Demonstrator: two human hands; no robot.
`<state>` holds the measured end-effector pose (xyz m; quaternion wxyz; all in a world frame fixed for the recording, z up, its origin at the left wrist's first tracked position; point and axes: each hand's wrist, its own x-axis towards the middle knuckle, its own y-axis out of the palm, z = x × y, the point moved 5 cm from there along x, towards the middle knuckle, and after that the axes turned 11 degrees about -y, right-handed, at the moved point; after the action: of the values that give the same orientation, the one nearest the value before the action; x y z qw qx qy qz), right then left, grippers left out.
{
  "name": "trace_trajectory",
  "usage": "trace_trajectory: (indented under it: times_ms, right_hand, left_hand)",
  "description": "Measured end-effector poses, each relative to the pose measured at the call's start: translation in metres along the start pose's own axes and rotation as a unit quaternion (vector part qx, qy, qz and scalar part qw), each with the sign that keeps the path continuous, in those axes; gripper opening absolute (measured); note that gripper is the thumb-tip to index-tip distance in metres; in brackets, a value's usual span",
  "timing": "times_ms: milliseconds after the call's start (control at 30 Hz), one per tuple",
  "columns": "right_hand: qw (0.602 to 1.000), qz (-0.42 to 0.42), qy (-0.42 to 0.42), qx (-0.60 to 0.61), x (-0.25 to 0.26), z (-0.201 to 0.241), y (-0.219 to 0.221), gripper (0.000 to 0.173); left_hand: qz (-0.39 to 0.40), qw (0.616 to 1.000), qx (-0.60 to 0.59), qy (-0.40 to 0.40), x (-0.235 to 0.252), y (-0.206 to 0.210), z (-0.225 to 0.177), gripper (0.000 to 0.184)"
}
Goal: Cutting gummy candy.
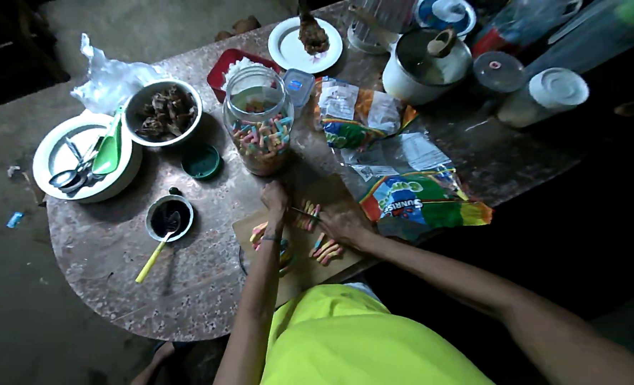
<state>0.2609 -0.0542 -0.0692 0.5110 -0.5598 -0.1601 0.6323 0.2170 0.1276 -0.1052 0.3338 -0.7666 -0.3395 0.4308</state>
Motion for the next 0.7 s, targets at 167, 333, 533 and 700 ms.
trace_trajectory:
  times_ms: [167,333,533,700]
  right_hand:
    - [0.999,0.034,0.008,0.004,-0.002,0.004,-0.005,0.050]
    - [1.000,-0.021,-0.011,0.006,0.004,-0.008,0.013,0.049]
    - [1.000,-0.020,-0.001,0.001,0.003,-0.005,0.013,0.047]
    - [0.999,-0.034,-0.009,0.006,0.005,-0.011,0.014,0.048]
  left_hand:
    - [-0.027,0.999,-0.029,0.027,0.006,0.010,0.011,0.036]
    - [-0.045,0.997,-0.006,0.055,-0.015,-0.001,-0.001,0.036]
    - [-0.204,0.967,-0.096,0.114,-0.062,-0.004,0.025,0.035]
    - [-0.121,0.969,-0.139,0.164,-0.117,0.026,0.045,0.036]
